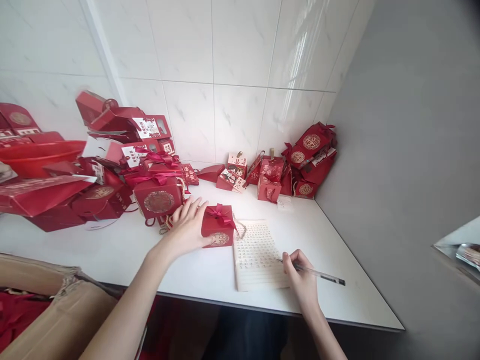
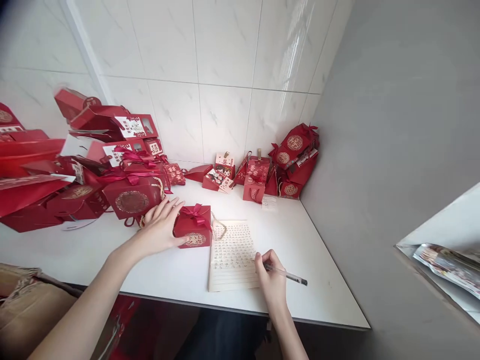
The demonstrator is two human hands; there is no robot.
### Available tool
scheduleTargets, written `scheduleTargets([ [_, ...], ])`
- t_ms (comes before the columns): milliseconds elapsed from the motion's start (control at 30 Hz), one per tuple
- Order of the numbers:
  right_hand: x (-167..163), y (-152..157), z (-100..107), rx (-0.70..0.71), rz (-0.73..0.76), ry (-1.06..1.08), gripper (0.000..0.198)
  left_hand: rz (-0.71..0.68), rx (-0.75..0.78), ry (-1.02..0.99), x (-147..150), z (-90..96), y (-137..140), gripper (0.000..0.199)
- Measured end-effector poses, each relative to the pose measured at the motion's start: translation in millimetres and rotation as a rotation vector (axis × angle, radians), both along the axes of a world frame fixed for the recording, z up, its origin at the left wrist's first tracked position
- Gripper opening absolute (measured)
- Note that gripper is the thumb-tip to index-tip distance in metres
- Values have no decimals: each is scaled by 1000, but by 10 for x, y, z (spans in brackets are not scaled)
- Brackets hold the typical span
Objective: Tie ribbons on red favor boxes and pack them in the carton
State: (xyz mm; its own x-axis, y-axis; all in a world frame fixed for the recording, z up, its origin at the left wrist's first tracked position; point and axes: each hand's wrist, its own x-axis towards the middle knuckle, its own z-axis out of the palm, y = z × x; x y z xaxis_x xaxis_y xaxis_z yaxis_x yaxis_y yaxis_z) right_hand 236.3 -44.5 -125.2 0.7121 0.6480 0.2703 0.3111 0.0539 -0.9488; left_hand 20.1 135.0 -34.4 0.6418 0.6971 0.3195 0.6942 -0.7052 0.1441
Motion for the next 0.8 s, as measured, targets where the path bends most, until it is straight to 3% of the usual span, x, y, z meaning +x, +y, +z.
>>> scheduleTargets([
  [100, 2, -12, 19, 2, -24, 16, 39, -47, -96, 169, 30, 47, 187, 83],
  [267, -3, -16, 44, -2, -29, 19, 34, -97, -157, 250, 165, 124, 184, 84],
  [367, 4, 3, 41, -4, -19, -4, 34, -94, -164, 119, 188, 211, 94, 84],
  [467, 19, 17, 22, -14, -10, -21, 36, -84, -254, -209, 168, 321, -11, 89],
  [533, 28, 20, 3, -28, -2, -29, 37, -127, -445, -472, 152, 409, -65, 85],
  [633, 29, 16, -22, -42, 19, -41, 41, -185, -927, -810, 145, 573, -116, 65],
  [700, 21, 4, -35, -52, 22, -54, 43, -156, -1225, -973, 152, 696, -149, 55],
  [800, 5, -23, -59, -70, 28, -57, 46, -112, -1513, -1106, 163, 868, -222, 49],
])
